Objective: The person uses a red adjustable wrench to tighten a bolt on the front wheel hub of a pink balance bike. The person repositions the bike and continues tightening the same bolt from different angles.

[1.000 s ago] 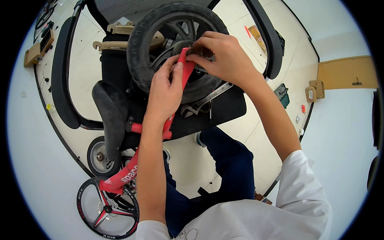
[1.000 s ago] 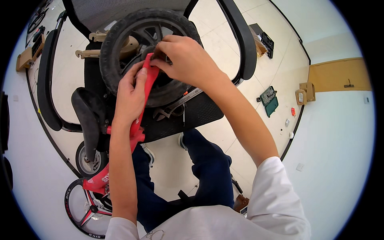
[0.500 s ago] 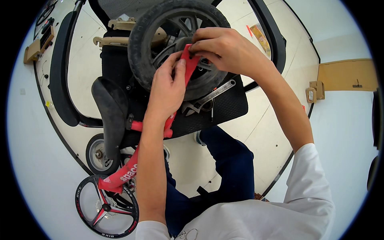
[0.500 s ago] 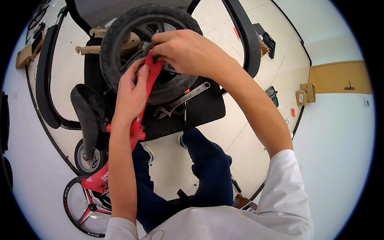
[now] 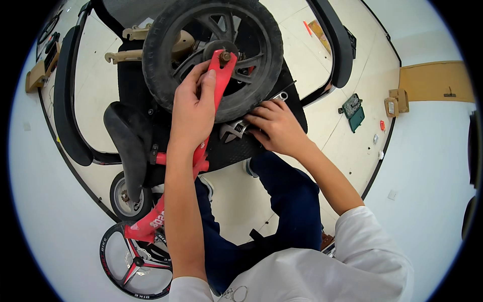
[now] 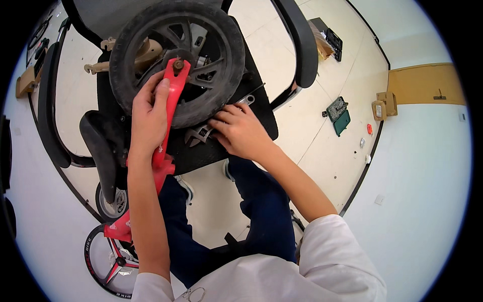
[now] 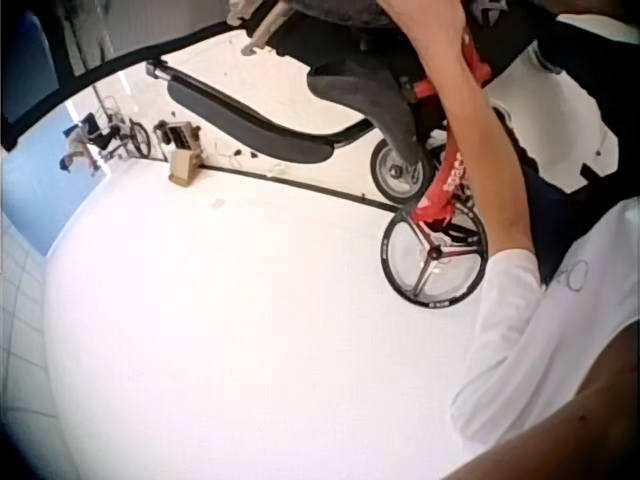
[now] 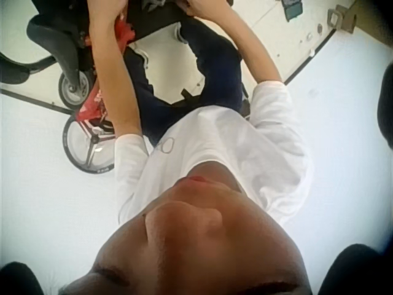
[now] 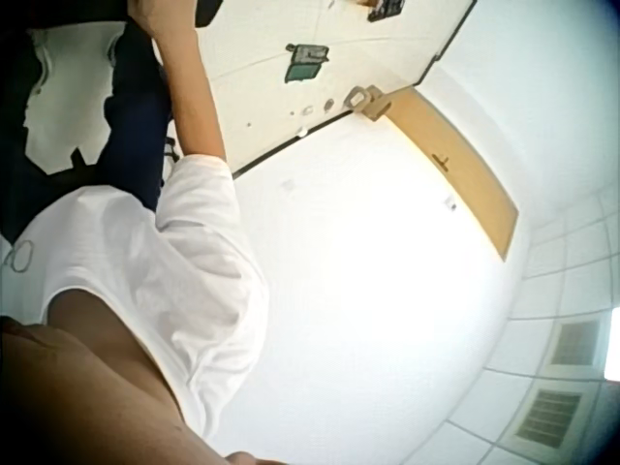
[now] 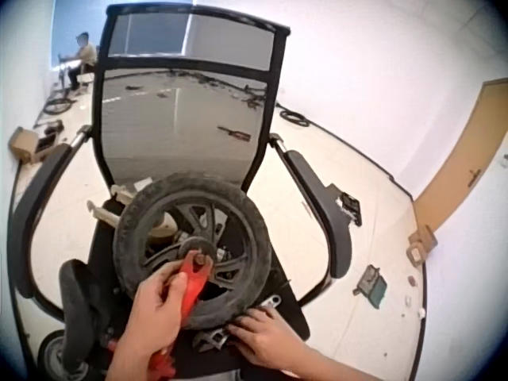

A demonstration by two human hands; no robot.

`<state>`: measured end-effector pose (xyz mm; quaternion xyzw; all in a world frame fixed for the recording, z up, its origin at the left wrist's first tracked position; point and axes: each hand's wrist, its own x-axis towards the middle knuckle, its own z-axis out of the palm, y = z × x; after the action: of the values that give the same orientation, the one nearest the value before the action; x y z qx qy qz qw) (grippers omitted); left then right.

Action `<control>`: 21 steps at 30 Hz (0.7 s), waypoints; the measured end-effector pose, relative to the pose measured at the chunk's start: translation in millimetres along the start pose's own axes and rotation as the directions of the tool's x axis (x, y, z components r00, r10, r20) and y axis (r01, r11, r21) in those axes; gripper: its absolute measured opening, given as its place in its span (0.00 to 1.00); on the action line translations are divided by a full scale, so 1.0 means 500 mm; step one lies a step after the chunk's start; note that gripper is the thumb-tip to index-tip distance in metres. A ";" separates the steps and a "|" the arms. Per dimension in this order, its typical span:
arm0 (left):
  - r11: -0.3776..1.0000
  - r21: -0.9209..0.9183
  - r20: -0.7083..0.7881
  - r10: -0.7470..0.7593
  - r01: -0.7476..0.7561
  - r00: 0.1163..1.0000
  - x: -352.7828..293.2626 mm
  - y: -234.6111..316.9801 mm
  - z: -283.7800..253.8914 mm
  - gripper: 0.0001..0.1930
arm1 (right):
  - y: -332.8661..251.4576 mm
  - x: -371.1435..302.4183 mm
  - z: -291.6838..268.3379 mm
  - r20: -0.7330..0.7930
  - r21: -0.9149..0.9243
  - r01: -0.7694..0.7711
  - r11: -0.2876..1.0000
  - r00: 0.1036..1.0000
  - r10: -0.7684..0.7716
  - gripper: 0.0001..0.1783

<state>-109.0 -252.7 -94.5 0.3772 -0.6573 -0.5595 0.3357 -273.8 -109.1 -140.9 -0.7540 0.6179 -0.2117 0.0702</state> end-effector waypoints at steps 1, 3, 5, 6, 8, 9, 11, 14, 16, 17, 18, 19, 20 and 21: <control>1.000 -0.002 0.006 0.001 -0.001 1.000 0.000 0.000 0.000 0.19 | -0.001 0.000 0.001 0.030 -0.043 0.014 0.999 0.999 -0.012 0.17; 1.000 -0.010 0.012 0.009 -0.008 1.000 0.002 -0.002 -0.002 0.19 | 0.004 0.004 0.000 0.089 -0.133 0.051 0.990 0.995 -0.039 0.15; 1.000 -0.005 0.012 -0.004 0.004 1.000 0.002 -0.004 0.000 0.19 | 0.009 0.000 -0.004 0.020 -0.106 0.104 0.989 0.995 -0.102 0.14; 1.000 -0.001 0.012 -0.013 0.013 1.000 0.002 -0.005 -0.001 0.19 | 0.015 -0.013 -0.009 0.013 -0.094 0.110 0.990 0.994 -0.109 0.14; 1.000 -0.017 0.005 0.016 -0.016 1.000 0.003 0.000 0.001 0.19 | 0.024 -0.032 -0.033 0.016 -0.112 0.128 0.985 0.992 -0.127 0.15; 0.999 -0.029 0.003 0.028 -0.028 1.000 0.001 0.001 0.002 0.19 | 0.023 -0.040 -0.050 0.023 -0.095 0.099 0.991 0.995 -0.097 0.15; 1.000 -0.010 0.005 0.010 -0.010 1.000 -0.002 -0.002 -0.001 0.20 | 0.022 -0.048 -0.080 0.032 -0.065 0.042 0.997 0.999 -0.041 0.16; 1.000 -0.002 0.010 0.001 -0.001 1.000 0.002 -0.001 -0.003 0.20 | 0.004 -0.038 -0.128 -0.013 0.127 -0.136 0.982 0.990 0.139 0.13; 1.000 -0.006 0.011 -0.002 0.002 1.000 -0.001 -0.003 -0.004 0.20 | -0.011 -0.012 -0.149 -0.060 0.350 -0.244 0.904 0.958 0.282 0.09; 1.000 -0.012 0.011 0.004 -0.004 1.000 0.000 -0.005 -0.002 0.20 | -0.009 0.013 -0.159 -0.024 0.434 -0.311 0.845 0.934 0.357 0.08; 1.000 -0.017 0.011 0.011 -0.011 1.000 0.002 -0.006 -0.002 0.20 | -0.007 0.044 -0.166 0.012 0.497 -0.353 0.793 0.916 0.400 0.09; 1.000 -0.016 0.018 0.006 -0.006 1.000 0.003 -0.005 -0.001 0.20 | -0.005 0.070 -0.167 0.052 0.557 -0.391 0.733 0.897 0.439 0.10; 1.000 -0.016 0.026 0.001 -0.001 1.000 0.004 -0.005 -0.002 0.19 | -0.002 0.090 -0.159 0.068 0.585 -0.409 0.700 0.885 0.461 0.11; 1.000 -0.014 0.032 -0.004 0.005 0.999 0.004 -0.004 -0.003 0.19 | 0.001 0.108 -0.151 0.085 0.614 -0.425 0.665 0.874 0.479 0.12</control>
<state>-108.4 -255.2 -96.2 0.3671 -0.6577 -0.5710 0.3265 -296.7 -149.4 -60.6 -0.5025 0.6841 -0.4082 0.3360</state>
